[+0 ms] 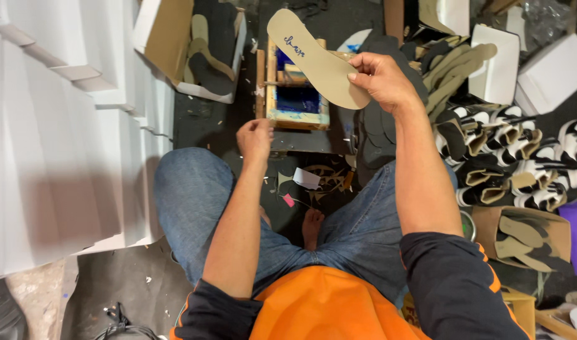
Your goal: The person sits on the floor and repeatedly picks up shoe insoles, places them into a wooden printing frame with blue ink, presses them down, and removes them to place on a pile. The process is repeated for multiple insoles.
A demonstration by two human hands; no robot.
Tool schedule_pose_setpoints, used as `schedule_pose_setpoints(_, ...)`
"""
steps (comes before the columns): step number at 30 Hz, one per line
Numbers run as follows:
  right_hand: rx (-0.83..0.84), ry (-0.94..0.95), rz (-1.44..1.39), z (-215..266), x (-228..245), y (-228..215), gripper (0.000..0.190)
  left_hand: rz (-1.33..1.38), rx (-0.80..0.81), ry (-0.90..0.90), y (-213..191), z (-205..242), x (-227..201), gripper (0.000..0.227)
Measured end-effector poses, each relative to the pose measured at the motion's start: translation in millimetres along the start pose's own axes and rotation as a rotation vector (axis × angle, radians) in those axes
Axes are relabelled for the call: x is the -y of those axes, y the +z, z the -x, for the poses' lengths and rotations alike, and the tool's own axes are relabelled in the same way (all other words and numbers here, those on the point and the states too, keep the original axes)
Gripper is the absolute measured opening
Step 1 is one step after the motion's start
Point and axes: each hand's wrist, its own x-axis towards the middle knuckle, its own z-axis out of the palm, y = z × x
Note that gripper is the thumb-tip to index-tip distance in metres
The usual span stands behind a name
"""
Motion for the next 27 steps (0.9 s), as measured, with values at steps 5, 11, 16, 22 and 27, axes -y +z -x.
schedule_pose_setpoints(5, 0.066, -0.041, -0.084, -2.5, 30.6, 34.0, 0.009, -0.273, -0.047, 0.054, -3.9, 3.0, -2.3, 0.026)
schedule_pose_setpoints(11, -0.018, -0.131, -0.282, -42.2, 40.6, 87.6, 0.024, -0.364, -0.034, 0.046, -9.7, -5.0, 10.6, 0.029)
schedule_pose_setpoints(16, -0.047, 0.067, -0.222, -76.6, 73.7, 114.5, 0.045, -0.363, -0.021, -0.024, -8.1, 13.3, -17.2, 0.031)
schedule_pose_setpoints(22, -0.135, -0.141, 0.378, -106.8, -14.2, 74.7, 0.047, -0.43, 0.012, 0.08, -7.7, -21.8, 25.3, 0.031)
schedule_pose_setpoints(27, -0.383, -0.204, 0.817, -105.8, -147.1, -55.3, 0.037, -0.142, 0.002, 0.016, -5.6, -3.5, 4.4, 0.019)
